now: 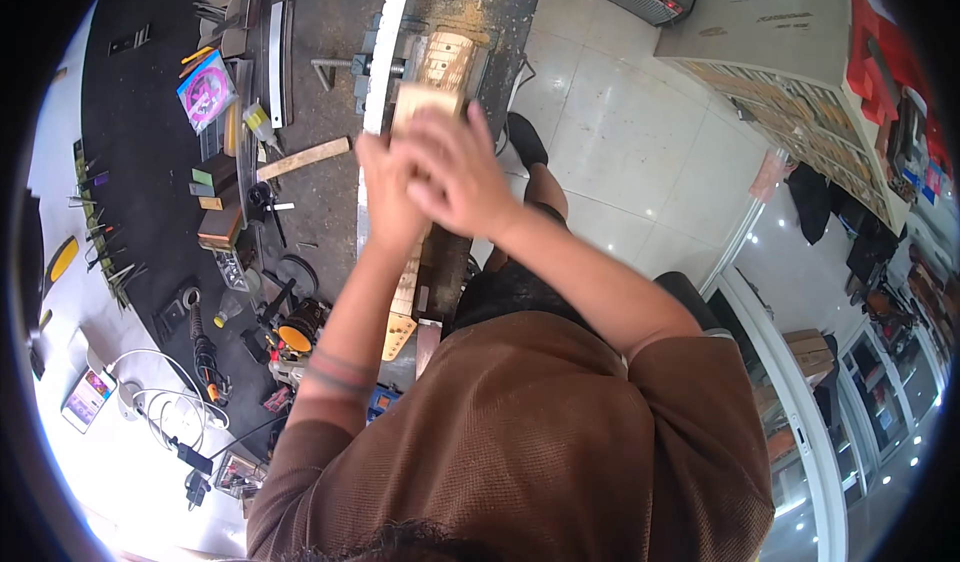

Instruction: The person sands a guitar neck fretboard with a wooden sanding block, sweeps off sawdust using a brush, and checks the fretboard straightness with a metal ruler.

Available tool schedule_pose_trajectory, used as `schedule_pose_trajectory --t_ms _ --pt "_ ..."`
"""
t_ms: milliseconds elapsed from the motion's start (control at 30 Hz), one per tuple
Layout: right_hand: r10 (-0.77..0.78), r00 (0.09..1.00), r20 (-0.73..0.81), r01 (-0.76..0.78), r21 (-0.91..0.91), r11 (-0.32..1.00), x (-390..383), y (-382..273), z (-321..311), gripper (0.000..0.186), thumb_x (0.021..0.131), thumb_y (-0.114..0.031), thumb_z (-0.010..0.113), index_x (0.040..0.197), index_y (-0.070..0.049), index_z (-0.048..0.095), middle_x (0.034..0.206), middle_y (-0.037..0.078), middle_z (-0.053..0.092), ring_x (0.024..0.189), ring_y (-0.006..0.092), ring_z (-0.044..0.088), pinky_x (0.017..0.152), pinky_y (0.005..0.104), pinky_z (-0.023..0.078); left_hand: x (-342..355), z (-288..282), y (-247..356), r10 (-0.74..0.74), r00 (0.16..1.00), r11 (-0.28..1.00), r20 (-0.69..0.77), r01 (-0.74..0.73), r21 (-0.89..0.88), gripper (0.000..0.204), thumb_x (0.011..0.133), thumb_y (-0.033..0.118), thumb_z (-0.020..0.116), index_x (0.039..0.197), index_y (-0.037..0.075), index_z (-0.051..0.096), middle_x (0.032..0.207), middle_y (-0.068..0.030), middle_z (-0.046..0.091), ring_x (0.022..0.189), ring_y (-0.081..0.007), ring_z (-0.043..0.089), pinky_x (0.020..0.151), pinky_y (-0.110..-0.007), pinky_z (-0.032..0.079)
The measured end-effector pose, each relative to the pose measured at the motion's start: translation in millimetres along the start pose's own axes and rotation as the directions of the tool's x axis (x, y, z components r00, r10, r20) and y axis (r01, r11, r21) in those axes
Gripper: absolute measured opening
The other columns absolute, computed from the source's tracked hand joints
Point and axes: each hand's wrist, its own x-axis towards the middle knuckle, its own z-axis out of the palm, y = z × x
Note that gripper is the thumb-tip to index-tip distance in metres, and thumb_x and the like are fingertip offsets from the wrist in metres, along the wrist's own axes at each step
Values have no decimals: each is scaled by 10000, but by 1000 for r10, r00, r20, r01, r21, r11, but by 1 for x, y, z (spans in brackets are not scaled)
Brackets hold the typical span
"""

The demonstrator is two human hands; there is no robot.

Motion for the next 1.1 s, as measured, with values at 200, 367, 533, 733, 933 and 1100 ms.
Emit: schedule_pose_trajectory --t_ms 200,367,533,733,933,1100 --pt "-217 966 -137 193 -169 966 134 101 -67 453 1157 -391 555 1481 -81 620 1500 186 618 1458 433 550 1306 634 279 174 30 31 102 965 993 -240 -85 80 270 973 167 618 1092 -47 732 1204 -320 624 1164 -520 585 1021 -586 503" --pt "-262 963 -70 238 -242 941 88 71 -48 438 1137 -441 562 1380 -83 628 1432 179 642 1461 441 556 1341 698 192 100 21 21 170 958 985 -231 -155 81 276 969 188 657 1115 -22 759 1188 -298 649 1128 -496 591 993 -580 489" --pt "-259 966 -21 259 -3 966 -74 -66 56 314 972 -361 686 1229 -181 676 1436 106 669 1509 372 568 1283 618 363 -144 -26 -28 29 996 1000 -89 -28 12 281 851 263 774 1119 178 763 1017 -189 608 1017 -426 564 918 -514 457" --pt "-176 984 19 174 80 981 -144 -110 91 294 1004 -389 670 1245 -221 661 1407 86 673 1553 367 538 1334 632 324 -236 -34 -42 -16 1000 999 -14 15 -31 322 805 322 842 1083 182 760 1046 -171 600 1041 -405 537 902 -506 462" --pt "-384 909 -163 381 -48 923 3 -14 30 434 1120 -411 570 1355 -48 605 1395 222 636 1407 476 562 1250 592 366 -42 -11 -4 161 936 987 -313 -150 61 206 966 182 668 1013 -9 729 1068 -277 700 1075 -506 564 972 -572 457" --pt "-163 985 -58 169 117 979 -130 -88 95 278 995 -388 667 1202 -203 690 1294 102 706 1384 363 638 1199 596 423 -208 -26 -33 41 988 999 -147 -37 32 312 873 238 779 1147 90 793 1101 -205 703 1061 -429 566 961 -529 475"
